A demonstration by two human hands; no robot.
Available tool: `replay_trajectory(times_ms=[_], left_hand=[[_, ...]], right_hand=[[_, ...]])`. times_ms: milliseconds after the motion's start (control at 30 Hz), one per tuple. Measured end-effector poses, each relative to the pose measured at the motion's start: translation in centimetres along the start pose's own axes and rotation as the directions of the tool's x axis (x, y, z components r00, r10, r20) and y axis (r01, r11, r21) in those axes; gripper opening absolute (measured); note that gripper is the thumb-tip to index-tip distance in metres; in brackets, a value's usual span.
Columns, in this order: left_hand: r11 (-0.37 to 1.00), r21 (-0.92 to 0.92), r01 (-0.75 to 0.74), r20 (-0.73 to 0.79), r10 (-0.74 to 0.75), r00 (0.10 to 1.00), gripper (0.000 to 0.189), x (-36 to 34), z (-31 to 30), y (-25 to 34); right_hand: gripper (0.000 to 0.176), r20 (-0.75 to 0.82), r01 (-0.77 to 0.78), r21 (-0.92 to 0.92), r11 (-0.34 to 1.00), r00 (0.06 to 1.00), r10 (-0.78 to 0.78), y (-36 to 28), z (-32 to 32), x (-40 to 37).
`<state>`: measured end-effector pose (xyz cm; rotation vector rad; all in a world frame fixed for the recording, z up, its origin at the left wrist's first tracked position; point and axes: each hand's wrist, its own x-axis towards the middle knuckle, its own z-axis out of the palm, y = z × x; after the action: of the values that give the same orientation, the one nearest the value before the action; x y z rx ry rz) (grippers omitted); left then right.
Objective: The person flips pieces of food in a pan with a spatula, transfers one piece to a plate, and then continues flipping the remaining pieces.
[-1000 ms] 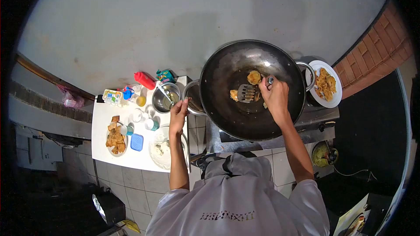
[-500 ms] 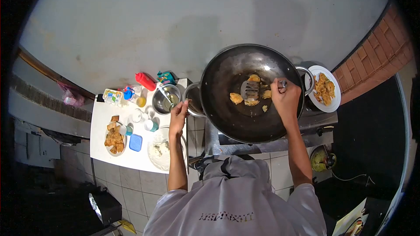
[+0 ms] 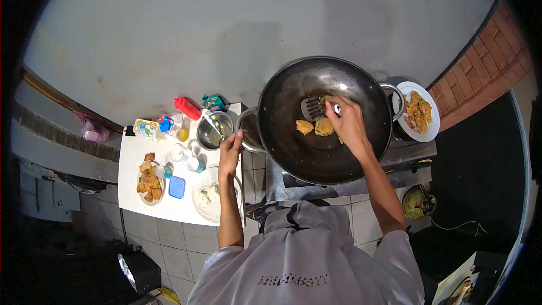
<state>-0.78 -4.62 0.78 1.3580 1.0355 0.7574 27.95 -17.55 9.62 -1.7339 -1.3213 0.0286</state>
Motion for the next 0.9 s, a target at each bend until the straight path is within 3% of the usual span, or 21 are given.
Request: replay_trajectory(times_ms=[200,300,767,900], left_hand=[[1.0,-0.025,0.01,0.004,-0.01,1.0,0.036,-0.3,0.2,0.5],[1.0,-0.025,0.003,0.007,-0.003,1.0,0.036,-0.4,0.2,0.7],[0.999,-0.043,0.019,0.042,-0.017,0.999,0.037,0.1,-0.2,-0.4],[0.998,-0.055,0.012,-0.007,-0.013,1.0,0.036,-0.5,0.6,1.0]], right_hand=[[0.018,0.044,0.038,0.025,0.999,0.998,-0.039,-0.4,0.3,-0.1],[0.016,0.055,-0.027,0.055,0.998,0.998,0.024,-1.0,-0.4,-0.7],[0.015,0.031,-0.04,0.096,0.995,0.999,0.037,-2.3,-3.0,-3.5],[0.01,-0.012,-0.004,0.089,0.996,1.0,0.005,-2.4,-3.4,-3.7]])
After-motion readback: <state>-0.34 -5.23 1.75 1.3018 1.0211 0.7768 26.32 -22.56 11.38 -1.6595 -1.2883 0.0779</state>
